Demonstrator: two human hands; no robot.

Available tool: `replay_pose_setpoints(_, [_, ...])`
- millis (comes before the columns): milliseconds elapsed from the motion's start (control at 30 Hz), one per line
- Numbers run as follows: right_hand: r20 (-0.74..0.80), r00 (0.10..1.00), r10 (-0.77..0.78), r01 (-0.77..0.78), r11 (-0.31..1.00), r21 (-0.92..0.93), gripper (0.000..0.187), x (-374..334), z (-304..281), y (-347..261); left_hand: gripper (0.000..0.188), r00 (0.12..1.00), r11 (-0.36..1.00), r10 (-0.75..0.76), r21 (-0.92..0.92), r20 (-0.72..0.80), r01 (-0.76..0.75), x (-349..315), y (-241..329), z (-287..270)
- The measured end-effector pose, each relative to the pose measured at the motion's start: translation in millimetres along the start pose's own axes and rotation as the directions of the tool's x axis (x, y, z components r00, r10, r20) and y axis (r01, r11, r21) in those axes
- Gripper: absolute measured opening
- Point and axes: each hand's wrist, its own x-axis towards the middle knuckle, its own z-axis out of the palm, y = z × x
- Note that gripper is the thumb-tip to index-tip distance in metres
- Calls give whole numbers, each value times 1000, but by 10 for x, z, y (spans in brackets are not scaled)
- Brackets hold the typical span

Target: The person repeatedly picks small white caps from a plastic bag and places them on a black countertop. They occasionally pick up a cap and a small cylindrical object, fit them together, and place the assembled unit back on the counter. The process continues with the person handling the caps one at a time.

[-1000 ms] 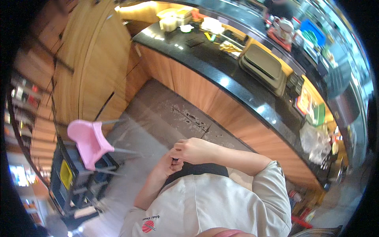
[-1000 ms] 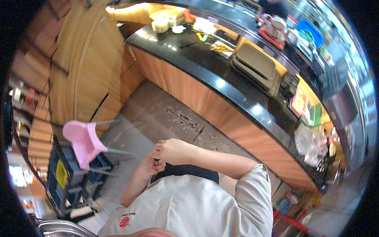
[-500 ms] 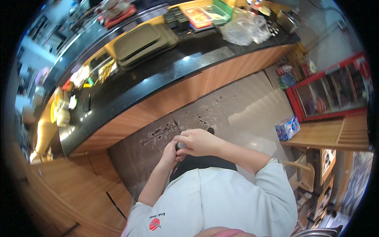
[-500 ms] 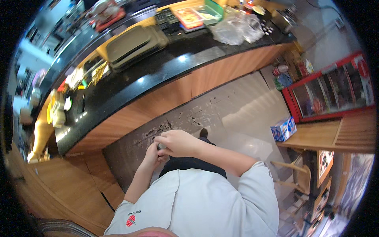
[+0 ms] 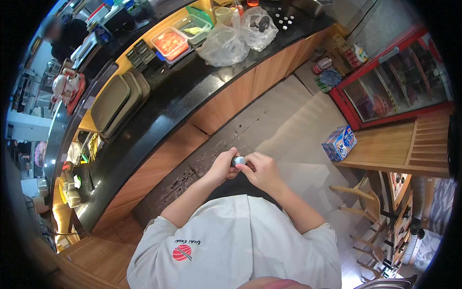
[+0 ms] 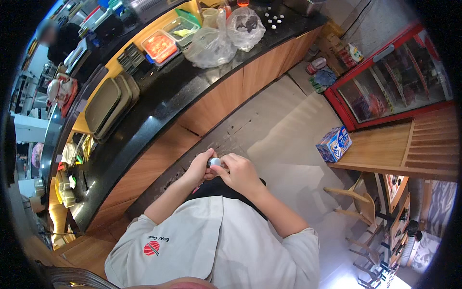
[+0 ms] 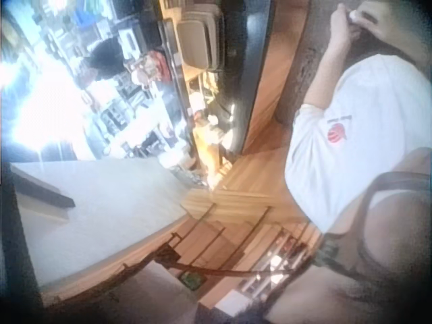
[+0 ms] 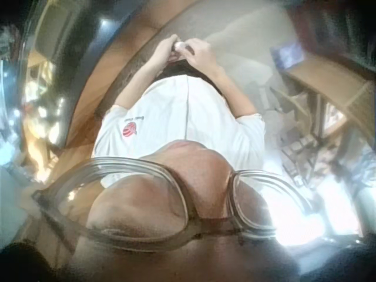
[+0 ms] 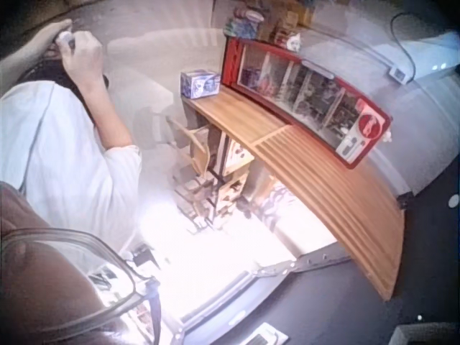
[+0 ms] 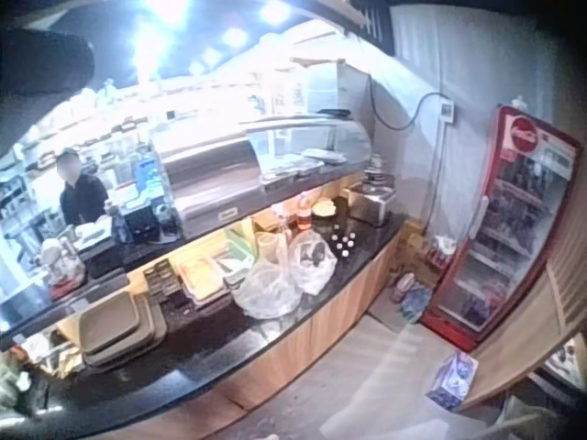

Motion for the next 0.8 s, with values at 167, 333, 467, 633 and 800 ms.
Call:
replay_pose_setpoints(167, [35, 982, -187, 185, 981, 49, 36, 604, -616, 629, 42, 968, 975, -214, 89, 129, 204, 807, 570, 322])
replay_pose_setpoints(333, [-45, 992, -118, 120, 991, 59, 33, 1414, -837, 1154, 44, 989, 981, -110, 170, 97, 93, 1625, 1137, 484])
replay_pose_setpoints(467, [-124, 991, 44, -35, 997, 74, 28, 2181, -1013, 1504, 47, 968, 902, 250, 362, 7, -235, 2449, 1643, 560])
replay_pose_setpoints(633, [-249, 957, 151, -114, 981, 155, 26, 2988, -1350, 2017, 48, 688, 407, 686, 659, 236, -632, 3178, 2587, 890])
replay_pose_setpoints(800, [-184, 971, 151, -95, 955, 282, 28, 3729, -1749, 2605, 36, 766, 419, 596, 720, 241, -553, 3753, 3241, 1123])
